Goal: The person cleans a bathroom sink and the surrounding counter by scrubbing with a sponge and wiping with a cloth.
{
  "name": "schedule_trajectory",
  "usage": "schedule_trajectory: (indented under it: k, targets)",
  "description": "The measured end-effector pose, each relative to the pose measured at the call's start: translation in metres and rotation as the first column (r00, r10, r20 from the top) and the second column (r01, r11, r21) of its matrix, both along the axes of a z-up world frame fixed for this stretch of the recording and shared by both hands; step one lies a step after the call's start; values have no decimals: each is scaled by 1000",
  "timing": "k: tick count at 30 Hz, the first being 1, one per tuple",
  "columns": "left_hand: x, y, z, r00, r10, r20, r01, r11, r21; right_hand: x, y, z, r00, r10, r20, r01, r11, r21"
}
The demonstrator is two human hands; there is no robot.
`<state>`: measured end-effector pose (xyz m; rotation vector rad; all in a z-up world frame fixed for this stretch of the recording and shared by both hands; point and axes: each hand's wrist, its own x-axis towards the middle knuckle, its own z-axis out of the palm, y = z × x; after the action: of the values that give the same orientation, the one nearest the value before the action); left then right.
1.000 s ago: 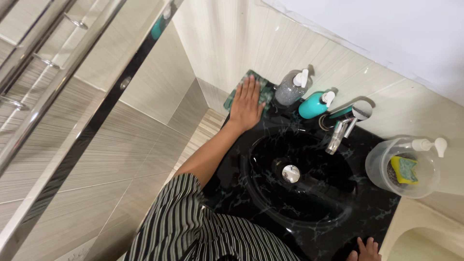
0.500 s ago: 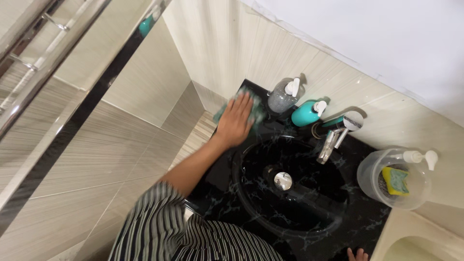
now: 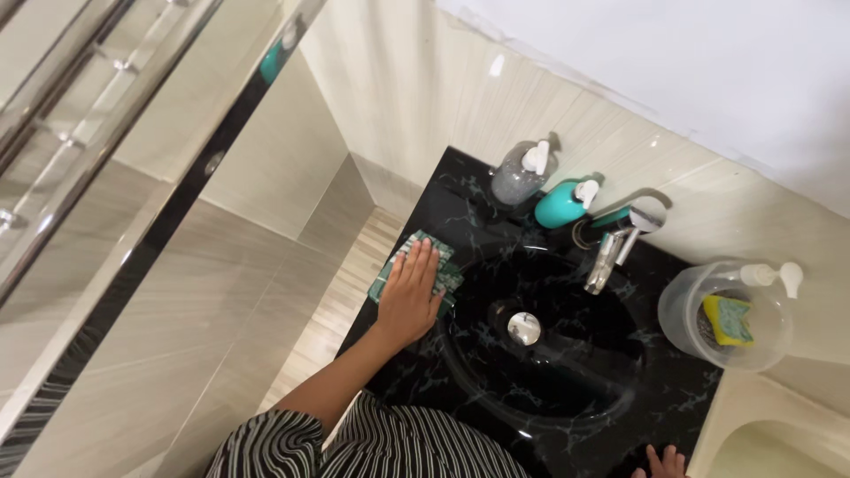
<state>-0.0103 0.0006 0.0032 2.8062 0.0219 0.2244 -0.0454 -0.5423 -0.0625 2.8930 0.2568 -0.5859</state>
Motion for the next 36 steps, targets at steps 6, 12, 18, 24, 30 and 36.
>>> schedule_trajectory:
  k: [6,12,18,24,30,36]
  targets:
    - [112,18,-22,989,11,145,-19,998,55,-21,22,33,969,-104,222,54,974,222]
    - [151,22,-22,985,6,172,-16,998,54,-31,20,33,969,-123,213,77,973,216]
    - [-28,-1,-1,998,42,44,-41,999,-17,-33,6,14,966,-130,225,77,970,232]
    - [-81,10,18,996,-86,-12,85,994,-63,-27,6,12,974,-108,199,78,985,152]
    - [58,36,-10,968,-237,81,234,971,42,-47,24,27,936,-199,292,107,947,304]
    - [169,48,-30,979,-204,11,203,978,53,-47,31,38,928,-196,317,112,958,264]
